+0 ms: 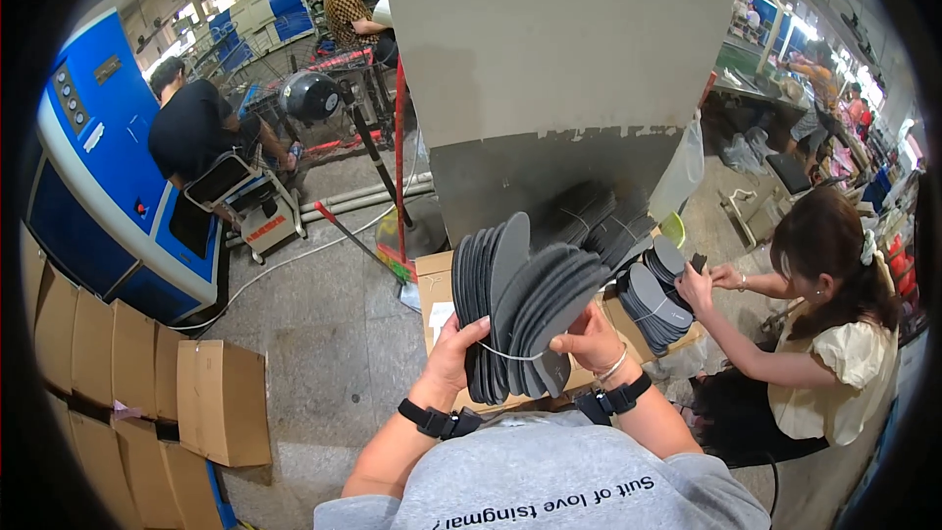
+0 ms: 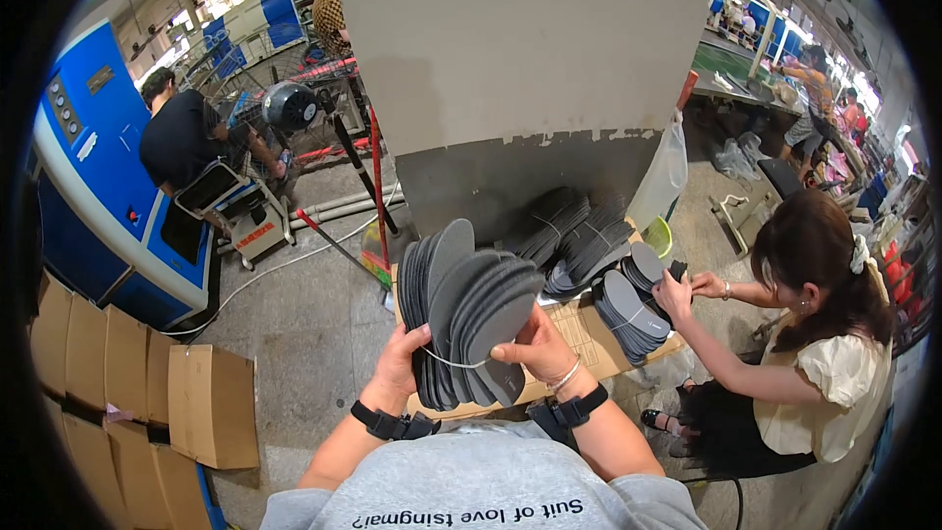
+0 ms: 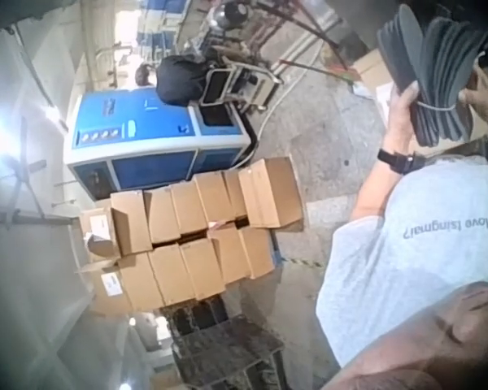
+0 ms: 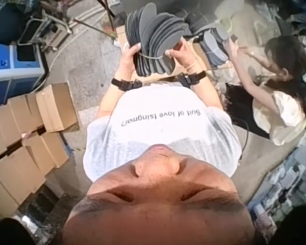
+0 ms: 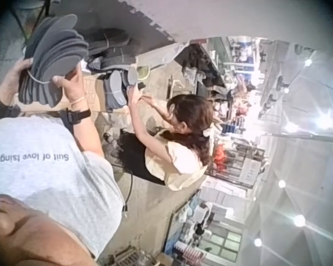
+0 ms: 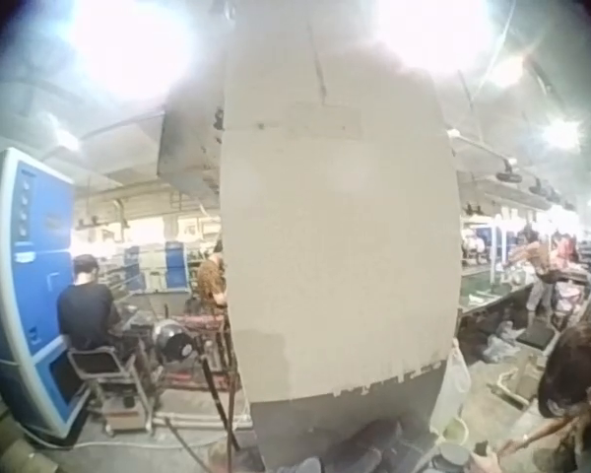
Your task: Sorting, labeling, and bagging shoe insoles in a shoe manufacturing environment.
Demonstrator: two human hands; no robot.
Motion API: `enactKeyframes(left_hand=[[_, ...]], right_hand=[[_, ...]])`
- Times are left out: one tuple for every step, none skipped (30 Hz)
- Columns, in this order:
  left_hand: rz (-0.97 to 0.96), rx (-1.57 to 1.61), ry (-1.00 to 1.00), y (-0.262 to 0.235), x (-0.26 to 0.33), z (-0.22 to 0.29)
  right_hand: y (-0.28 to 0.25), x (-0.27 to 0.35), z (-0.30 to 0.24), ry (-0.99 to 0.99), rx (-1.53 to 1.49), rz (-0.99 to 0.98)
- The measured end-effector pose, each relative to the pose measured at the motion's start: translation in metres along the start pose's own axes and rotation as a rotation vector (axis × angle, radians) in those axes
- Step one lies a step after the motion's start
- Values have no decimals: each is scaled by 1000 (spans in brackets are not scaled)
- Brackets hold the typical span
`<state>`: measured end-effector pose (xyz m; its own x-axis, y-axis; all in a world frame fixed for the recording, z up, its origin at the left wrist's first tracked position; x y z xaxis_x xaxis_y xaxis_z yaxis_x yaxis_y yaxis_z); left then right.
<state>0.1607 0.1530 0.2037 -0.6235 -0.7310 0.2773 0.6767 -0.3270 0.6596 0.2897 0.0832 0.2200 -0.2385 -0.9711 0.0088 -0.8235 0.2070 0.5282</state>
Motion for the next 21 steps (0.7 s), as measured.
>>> enactKeyframes(left_hand=[[-3,-11,10,2,1,2],[-6,-10,16,3,1,3],[-23,-5,30,5,2,3],[-40,-1,44,7,3,5],[-46,21,40,8,3,5],[-49,20,40,9,3,5],[-67,1,64,11,3,7],[-84,-18,85,14,4,8],[-80,-60,89,12,4,5],[-84,-61,84,13,2,4],[-77,-99,83,11,2,2],[-71,-136,82,11,2,0],[-82,-103,97,13,2,3],[-83,-104,93,16,2,3],[-62,-89,101,16,2,5],[-41,-73,110,14,2,7],[-69,-111,111,13,0,6],[-72,-115,119,12,-1,6],[-83,-109,103,12,-1,5],[-91,-103,85,11,0,3],[-103,-87,66,6,-2,-1]], right_hand=[[2,3,-6,-34,19,3],[6,5,-4,17,51,-80],[8,7,-8,-6,77,-95],[13,9,-14,-30,103,-108],[16,10,-17,-34,104,-108],[20,9,-22,-55,105,-101],[20,9,-26,-77,106,-93],[17,9,-25,-79,106,-88],[10,8,-20,-59,105,-63],[4,8,-16,-38,103,-38],[6,10,-18,-14,124,-39],[7,10,-21,-10,120,-32],[10,9,-22,-7,139,-40],[14,9,-25,-8,159,-51],[21,11,-30,-19,167,-50],[20,13,-30,-20,166,-49],[22,13,-32,-60,212,-70],[26,14,-34,-101,259,-92],[29,16,-36,-76,237,-77],[32,17,-38,-82,234,-82],[39,19,-50,-224,338,-110]])
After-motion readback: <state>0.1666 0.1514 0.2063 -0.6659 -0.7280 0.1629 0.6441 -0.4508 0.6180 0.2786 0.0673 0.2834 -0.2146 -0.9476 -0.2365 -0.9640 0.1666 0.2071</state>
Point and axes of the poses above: each hand's wrist, its own x-axis away from the middle knuckle, its own y-axis out of the palm, z = x × y, the point moved 10 cm from there along -x, towards the middle knuckle, and after that the axes turned 7 degrees about z, right-handed, at the moved point
